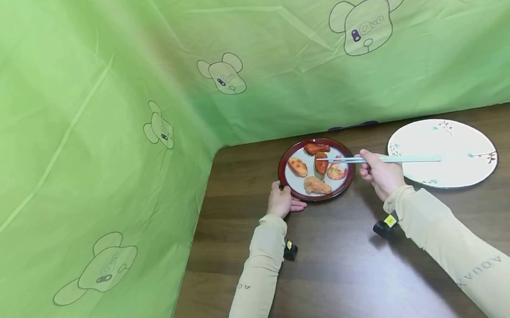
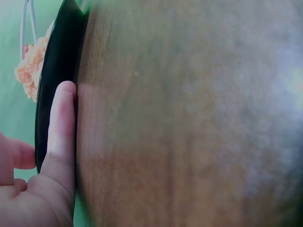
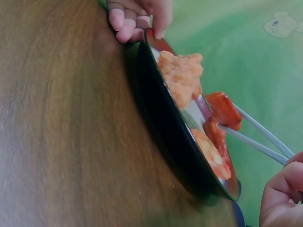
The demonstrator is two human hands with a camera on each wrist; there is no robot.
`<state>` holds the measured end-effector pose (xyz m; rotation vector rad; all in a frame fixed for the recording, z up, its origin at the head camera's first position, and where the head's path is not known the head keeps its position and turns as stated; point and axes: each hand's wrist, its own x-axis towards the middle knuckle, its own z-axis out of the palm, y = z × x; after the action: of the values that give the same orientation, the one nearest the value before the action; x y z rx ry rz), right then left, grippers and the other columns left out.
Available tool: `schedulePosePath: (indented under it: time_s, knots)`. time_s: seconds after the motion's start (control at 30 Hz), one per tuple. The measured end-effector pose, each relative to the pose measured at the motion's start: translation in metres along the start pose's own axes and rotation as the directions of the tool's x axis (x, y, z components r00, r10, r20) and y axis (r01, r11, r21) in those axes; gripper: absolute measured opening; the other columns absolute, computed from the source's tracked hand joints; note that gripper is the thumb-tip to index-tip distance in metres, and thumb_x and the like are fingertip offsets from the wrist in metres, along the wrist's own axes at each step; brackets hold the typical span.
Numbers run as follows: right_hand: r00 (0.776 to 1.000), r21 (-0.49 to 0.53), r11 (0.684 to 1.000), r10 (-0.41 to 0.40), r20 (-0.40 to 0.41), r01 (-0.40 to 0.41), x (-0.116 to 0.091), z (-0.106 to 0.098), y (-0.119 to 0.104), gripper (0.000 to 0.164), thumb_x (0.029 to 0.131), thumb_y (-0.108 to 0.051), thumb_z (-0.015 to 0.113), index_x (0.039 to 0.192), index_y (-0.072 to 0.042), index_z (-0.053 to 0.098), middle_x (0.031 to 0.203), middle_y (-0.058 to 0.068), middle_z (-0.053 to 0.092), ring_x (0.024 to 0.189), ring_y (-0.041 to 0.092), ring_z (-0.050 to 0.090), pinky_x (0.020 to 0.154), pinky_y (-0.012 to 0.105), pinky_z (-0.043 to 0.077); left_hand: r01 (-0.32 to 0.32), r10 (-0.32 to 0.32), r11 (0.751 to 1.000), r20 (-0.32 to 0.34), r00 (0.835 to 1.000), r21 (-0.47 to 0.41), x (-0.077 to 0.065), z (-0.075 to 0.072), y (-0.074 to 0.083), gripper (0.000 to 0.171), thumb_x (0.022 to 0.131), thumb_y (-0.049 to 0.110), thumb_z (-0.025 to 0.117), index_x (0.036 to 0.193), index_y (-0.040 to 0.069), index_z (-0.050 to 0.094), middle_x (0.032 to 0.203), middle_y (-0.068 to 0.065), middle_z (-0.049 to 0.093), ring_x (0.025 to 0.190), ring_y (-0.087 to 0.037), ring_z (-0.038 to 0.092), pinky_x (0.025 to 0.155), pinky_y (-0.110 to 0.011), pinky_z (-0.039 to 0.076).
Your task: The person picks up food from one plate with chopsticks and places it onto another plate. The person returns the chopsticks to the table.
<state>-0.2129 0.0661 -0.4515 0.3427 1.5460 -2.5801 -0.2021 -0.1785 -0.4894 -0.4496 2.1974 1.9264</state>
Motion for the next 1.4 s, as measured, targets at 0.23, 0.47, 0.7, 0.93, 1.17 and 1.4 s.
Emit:
schedulePosePath:
  time_s: [0.23,0.47,0.7,0.93,1.17,1.4]
  knots:
    - [1.000,-0.018,1.000,-0.005,-0.015,0.005,0.002,0.003,0.003,0.023,0.096,-0.019,0.058,0.080,-0.011,0.072,0.055,-0.006,0.055,0.046,0.002,0.052,0.038,0.010,0.045,0.005,-0.005,1.000,0.000,1.000,-0.006,0.002,0.002,0.001,0.044,0.101,0.008,0.029,0.143,-0.001,0.020,0.086,-0.042,0.063,0.071,-0.041,0.071,0.057,-0.036,0.063]
    - [0.996,-0.069,0.998,0.002,-0.087,-0.008,0.005,0.007,0.008,0.018,0.094,-0.022,0.062,0.081,-0.013,0.070,0.058,-0.006,0.056,0.047,0.002,0.053,0.041,0.011,0.048,0.009,-0.009,1.000,-0.004,1.000,-0.014,0.003,0.004,0.000,0.044,0.101,0.009,0.030,0.143,0.000,0.021,0.085,-0.043,0.063,0.069,-0.041,0.071,0.057,-0.036,0.063]
    - [0.993,-0.117,0.993,0.002,-0.114,-0.016,0.007,0.008,0.012,0.016,0.094,-0.023,0.062,0.085,-0.013,0.070,0.057,-0.006,0.058,0.047,0.001,0.056,0.044,0.013,0.052,0.006,-0.006,1.000,-0.003,1.000,-0.014,0.003,0.005,-0.001,0.045,0.101,0.009,0.030,0.144,0.000,0.021,0.084,-0.042,0.063,0.067,-0.039,0.071,0.056,-0.037,0.063]
    - [0.992,-0.208,0.978,-0.010,-0.125,-0.016,0.008,0.008,0.012,0.016,0.094,-0.026,0.061,0.090,-0.012,0.069,0.058,-0.007,0.060,0.048,0.000,0.058,0.048,0.014,0.055,0.007,-0.007,1.000,-0.006,1.000,-0.015,0.005,0.005,-0.003,0.043,0.101,0.009,0.030,0.142,0.000,0.023,0.084,-0.042,0.063,0.068,-0.040,0.071,0.056,-0.037,0.063]
    - [0.991,-0.229,0.973,-0.012,-0.130,-0.019,0.008,0.009,0.012,0.017,0.095,-0.026,0.060,0.083,-0.016,0.068,0.058,-0.007,0.060,0.048,0.000,0.058,0.051,0.015,0.056,0.009,-0.009,1.000,-0.006,1.000,-0.015,0.005,0.003,-0.003,0.043,0.101,0.009,0.030,0.142,0.000,0.023,0.084,-0.042,0.064,0.065,-0.038,0.071,0.056,-0.036,0.063]
    - [0.995,-0.258,0.966,-0.024,-0.100,-0.002,0.004,0.007,0.004,0.019,0.096,-0.029,0.058,0.083,-0.018,0.068,0.058,-0.008,0.059,0.048,0.000,0.058,0.050,0.014,0.055,0.005,-0.005,1.000,-0.005,1.000,-0.011,0.003,0.001,-0.003,0.040,0.101,0.008,0.029,0.139,-0.001,0.024,0.085,-0.043,0.063,0.066,-0.039,0.071,0.056,-0.036,0.063]
